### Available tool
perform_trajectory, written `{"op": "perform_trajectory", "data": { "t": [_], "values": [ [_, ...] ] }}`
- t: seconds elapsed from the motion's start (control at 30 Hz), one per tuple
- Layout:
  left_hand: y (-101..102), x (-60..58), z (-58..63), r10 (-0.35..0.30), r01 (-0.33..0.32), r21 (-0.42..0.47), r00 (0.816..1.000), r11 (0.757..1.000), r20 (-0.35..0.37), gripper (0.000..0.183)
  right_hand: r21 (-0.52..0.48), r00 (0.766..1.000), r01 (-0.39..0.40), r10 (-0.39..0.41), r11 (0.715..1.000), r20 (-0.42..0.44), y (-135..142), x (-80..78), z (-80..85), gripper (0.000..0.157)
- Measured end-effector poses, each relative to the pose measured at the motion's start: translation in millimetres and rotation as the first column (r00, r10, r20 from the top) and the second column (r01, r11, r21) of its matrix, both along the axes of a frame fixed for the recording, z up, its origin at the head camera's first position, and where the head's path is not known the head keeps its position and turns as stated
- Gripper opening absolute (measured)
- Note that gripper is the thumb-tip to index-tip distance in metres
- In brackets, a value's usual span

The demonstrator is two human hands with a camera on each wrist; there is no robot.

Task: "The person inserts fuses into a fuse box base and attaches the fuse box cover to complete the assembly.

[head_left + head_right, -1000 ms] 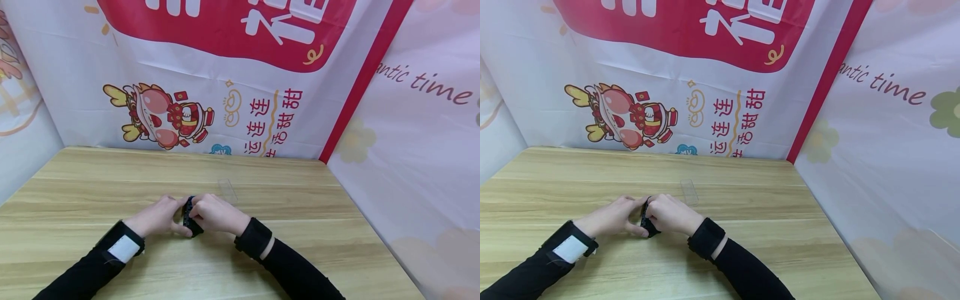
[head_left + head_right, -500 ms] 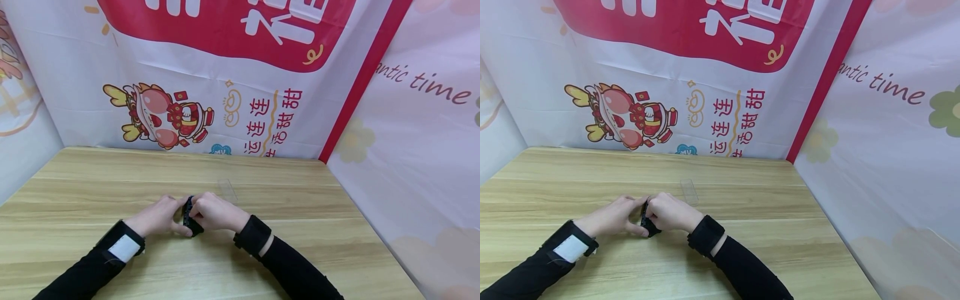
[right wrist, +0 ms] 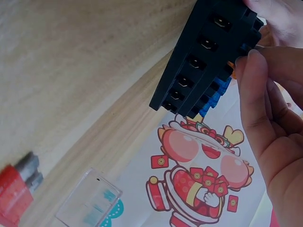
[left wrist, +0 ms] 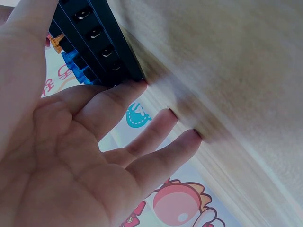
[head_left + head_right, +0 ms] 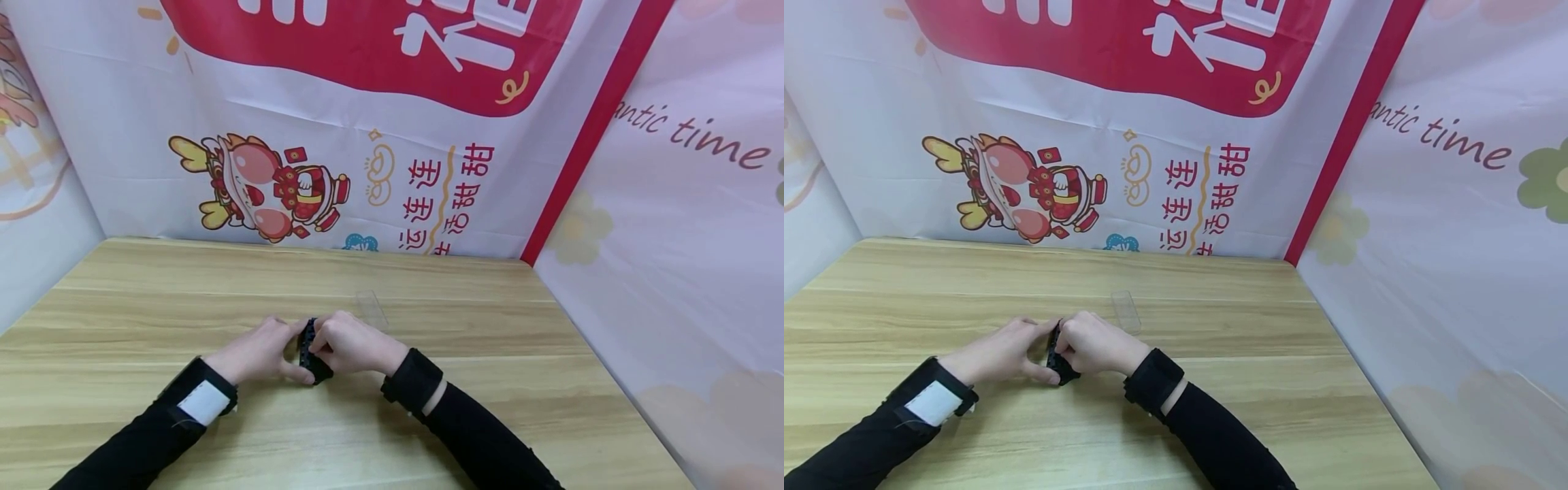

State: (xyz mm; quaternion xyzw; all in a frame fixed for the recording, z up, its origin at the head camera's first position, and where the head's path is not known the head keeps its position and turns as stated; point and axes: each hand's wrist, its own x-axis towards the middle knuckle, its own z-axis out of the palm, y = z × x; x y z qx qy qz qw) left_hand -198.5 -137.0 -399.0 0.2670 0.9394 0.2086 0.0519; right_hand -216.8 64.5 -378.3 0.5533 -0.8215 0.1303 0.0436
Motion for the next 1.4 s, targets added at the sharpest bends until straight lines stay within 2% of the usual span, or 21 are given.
{"op": "perform_trajectory", "data": {
  "t": [0.17,0.53,1.17,1.4],
  "values": [
    [0.6,0.0,0.1,-0.01,0.01,0.008,1.0,1.0,-0.004,0.093,-0.012,0.999,0.019,-0.019,1.0,0.031,1.0,-0.6,-1.0,0.011],
    [0.6,-0.9,0.2,-0.028,0.028,0.012,0.999,1.0,-0.021,0.092,0.001,1.0,0.026,-0.026,1.0,0.016,-1.0,-0.1,-1.1,0.012],
    [0.4,-0.2,1.8,-0.014,0.014,-0.007,1.0,1.0,-0.011,0.094,0.052,0.998,0.004,-0.001,0.999,-0.063,-5.3,2.2,-1.9,0.016],
    [1.0,-5.1,-1.0,-0.041,0.041,-0.001,0.999,0.999,-0.029,0.092,0.084,0.996,-0.016,0.023,0.996,-0.083,-3.0,1.4,1.0,0.017]
  ]
}}
